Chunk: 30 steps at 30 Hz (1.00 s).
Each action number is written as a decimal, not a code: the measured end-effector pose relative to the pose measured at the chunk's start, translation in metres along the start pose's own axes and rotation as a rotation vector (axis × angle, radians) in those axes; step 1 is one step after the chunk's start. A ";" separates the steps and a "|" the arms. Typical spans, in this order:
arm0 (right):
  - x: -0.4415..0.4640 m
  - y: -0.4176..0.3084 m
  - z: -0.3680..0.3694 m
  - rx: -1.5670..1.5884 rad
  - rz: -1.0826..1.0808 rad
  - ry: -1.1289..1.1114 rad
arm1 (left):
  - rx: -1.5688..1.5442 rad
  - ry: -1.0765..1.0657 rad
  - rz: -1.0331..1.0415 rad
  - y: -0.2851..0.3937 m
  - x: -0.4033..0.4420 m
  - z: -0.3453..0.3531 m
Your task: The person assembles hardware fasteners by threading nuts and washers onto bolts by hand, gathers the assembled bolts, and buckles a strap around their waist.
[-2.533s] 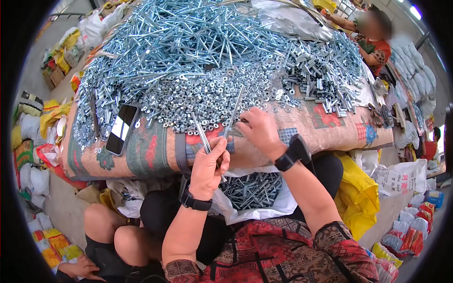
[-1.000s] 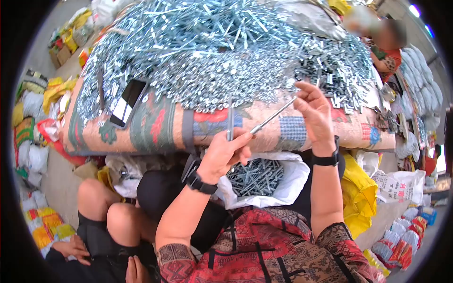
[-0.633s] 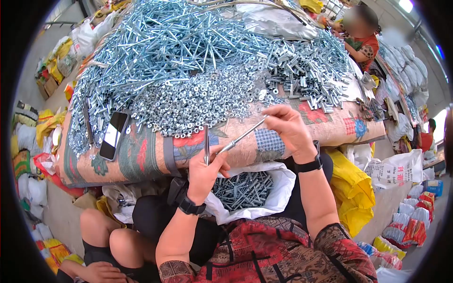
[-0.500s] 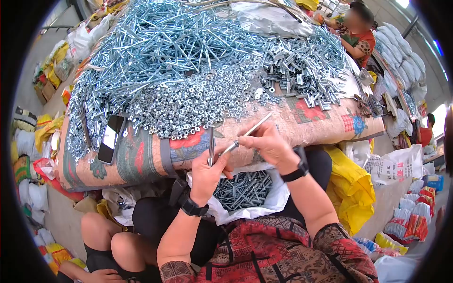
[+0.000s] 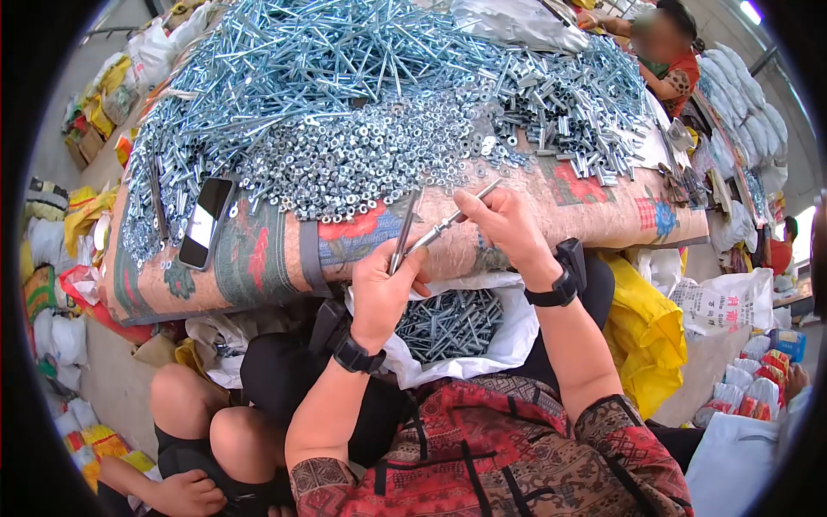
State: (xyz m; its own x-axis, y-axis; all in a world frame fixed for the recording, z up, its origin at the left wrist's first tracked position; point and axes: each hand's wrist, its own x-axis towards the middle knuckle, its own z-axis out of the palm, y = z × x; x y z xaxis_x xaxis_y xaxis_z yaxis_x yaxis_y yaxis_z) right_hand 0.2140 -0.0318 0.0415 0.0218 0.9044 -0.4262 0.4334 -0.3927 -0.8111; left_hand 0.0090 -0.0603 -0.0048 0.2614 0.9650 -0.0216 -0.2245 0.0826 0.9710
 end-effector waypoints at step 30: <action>-0.001 0.023 0.027 0.351 -0.447 -0.078 | 0.129 0.050 -0.070 0.006 -0.005 0.008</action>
State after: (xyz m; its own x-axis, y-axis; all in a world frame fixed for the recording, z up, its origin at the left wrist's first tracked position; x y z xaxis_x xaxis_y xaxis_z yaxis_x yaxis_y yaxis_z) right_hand 0.1995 -0.0463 0.0123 -0.1671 0.9855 -0.0283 0.0598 -0.0186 -0.9980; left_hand 0.0140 -0.0666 0.0032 0.2248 0.9694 -0.0989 -0.0836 0.1203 0.9892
